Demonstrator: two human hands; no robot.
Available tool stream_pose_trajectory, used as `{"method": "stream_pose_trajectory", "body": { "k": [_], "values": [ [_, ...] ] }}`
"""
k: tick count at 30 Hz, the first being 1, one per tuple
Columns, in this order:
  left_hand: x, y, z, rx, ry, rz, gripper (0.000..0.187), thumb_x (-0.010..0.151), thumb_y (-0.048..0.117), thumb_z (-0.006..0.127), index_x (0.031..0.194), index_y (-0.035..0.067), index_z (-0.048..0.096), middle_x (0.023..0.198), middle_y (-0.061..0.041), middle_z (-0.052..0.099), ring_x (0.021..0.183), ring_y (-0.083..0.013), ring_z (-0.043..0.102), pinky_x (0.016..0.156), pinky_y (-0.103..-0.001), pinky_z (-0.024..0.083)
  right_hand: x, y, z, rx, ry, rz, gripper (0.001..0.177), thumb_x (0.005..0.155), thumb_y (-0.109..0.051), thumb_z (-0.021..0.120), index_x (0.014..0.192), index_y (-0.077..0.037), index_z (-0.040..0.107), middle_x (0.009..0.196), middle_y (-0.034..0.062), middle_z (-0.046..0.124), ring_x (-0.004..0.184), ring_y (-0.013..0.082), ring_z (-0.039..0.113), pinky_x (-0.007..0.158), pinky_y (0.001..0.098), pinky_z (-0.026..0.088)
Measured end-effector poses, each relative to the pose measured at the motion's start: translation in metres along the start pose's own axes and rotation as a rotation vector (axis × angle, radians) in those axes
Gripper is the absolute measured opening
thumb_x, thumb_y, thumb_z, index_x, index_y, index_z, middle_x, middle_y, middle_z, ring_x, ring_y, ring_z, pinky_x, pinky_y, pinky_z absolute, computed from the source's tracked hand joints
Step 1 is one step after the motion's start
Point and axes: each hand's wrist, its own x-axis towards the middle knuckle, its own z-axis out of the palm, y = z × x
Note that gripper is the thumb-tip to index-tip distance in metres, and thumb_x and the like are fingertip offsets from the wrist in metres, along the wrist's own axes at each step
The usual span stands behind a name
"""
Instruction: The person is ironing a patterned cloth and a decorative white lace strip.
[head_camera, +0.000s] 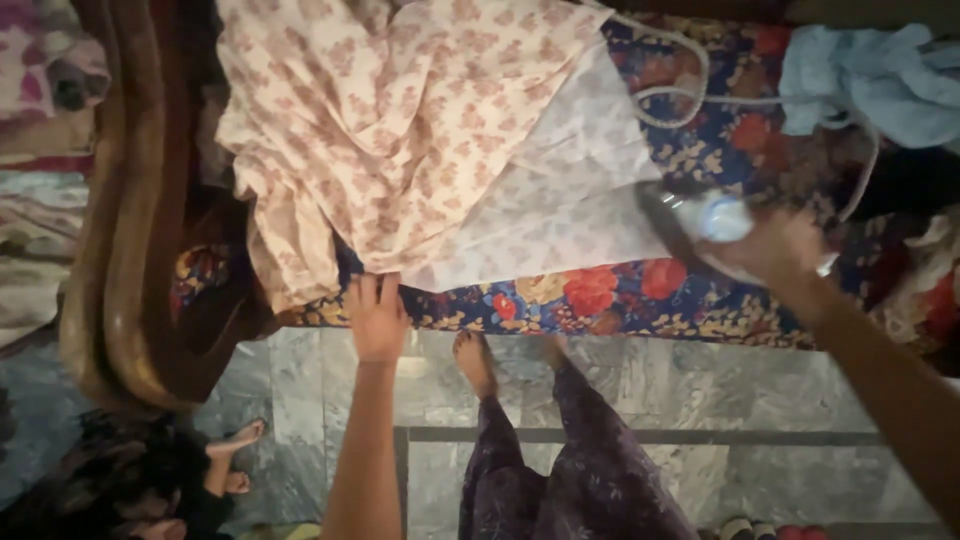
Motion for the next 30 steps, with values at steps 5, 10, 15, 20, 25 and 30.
{"method": "stream_pose_trajectory", "body": {
  "k": [5,10,15,20,25,30],
  "values": [
    [0.03,0.0,-0.023,0.141,-0.05,0.124,0.033,0.076,0.009,0.075,0.108,0.019,0.072,0.117,-0.01,0.056,0.11,-0.0379,0.052,0.093,-0.054,0.044,0.04,0.066,-0.025,0.06,-0.084,0.279,0.093,0.072,-0.076,0.083,0.131,-0.005,0.069,0.108,0.0222,0.072,0.096,0.0368,0.072,0.084,0.0478,0.059],
    [0.049,0.005,-0.036,0.077,-0.05,0.174,0.026,0.084,0.006,0.073,0.107,0.017,0.068,0.128,-0.009,0.057,0.116,-0.0343,0.056,0.094,-0.047,0.049,0.082,0.097,-0.006,0.027,0.248,0.031,0.079,0.072,-0.055,0.091,0.126,-0.003,0.067,0.111,0.0226,0.07,0.101,0.0391,0.069,0.083,0.0497,0.056],
    [0.079,0.049,-0.075,-0.871,-0.276,-1.022,0.024,0.101,0.007,0.065,0.124,0.006,0.058,0.095,-0.038,0.048,0.081,-0.0599,0.042,0.072,-0.058,0.035,0.068,0.081,0.002,0.32,0.406,-0.228,0.032,0.087,-0.026,0.084,0.112,-0.016,0.066,0.128,0.0063,0.066,0.118,0.0305,0.062,0.108,0.0431,0.051],
    [0.058,0.007,-0.043,-0.203,-0.021,-0.216,0.038,0.086,0.005,0.077,0.118,0.004,0.056,0.112,-0.017,0.063,0.104,-0.0439,0.058,0.088,-0.051,0.046,0.017,-0.025,-0.021,0.744,0.375,-0.151,0.053,0.073,-0.026,0.068,0.125,-0.02,0.071,0.126,0.0096,0.066,0.102,0.0329,0.065,0.087,0.0543,0.05],
    [0.065,0.012,-0.054,-0.299,0.061,-0.049,0.033,0.087,-0.002,0.071,0.117,0.006,0.062,0.121,-0.017,0.064,0.111,-0.0419,0.06,0.096,-0.048,0.048,-0.026,-0.179,-0.053,0.512,0.476,-0.69,0.034,0.078,-0.001,0.064,0.11,-0.011,0.071,0.134,0.0102,0.066,0.118,0.0318,0.066,0.095,0.0499,0.054],
    [0.091,0.039,-0.101,-0.361,0.186,0.203,0.038,0.089,-0.009,0.069,0.123,0.005,0.061,0.125,-0.014,0.064,0.118,-0.0391,0.061,0.102,-0.048,0.05,-0.028,-0.307,-0.102,0.925,0.541,-0.842,0.038,0.086,0.003,0.065,0.123,-0.006,0.069,0.131,0.0125,0.07,0.117,0.0294,0.069,0.099,0.039,0.06]
  ]
}}
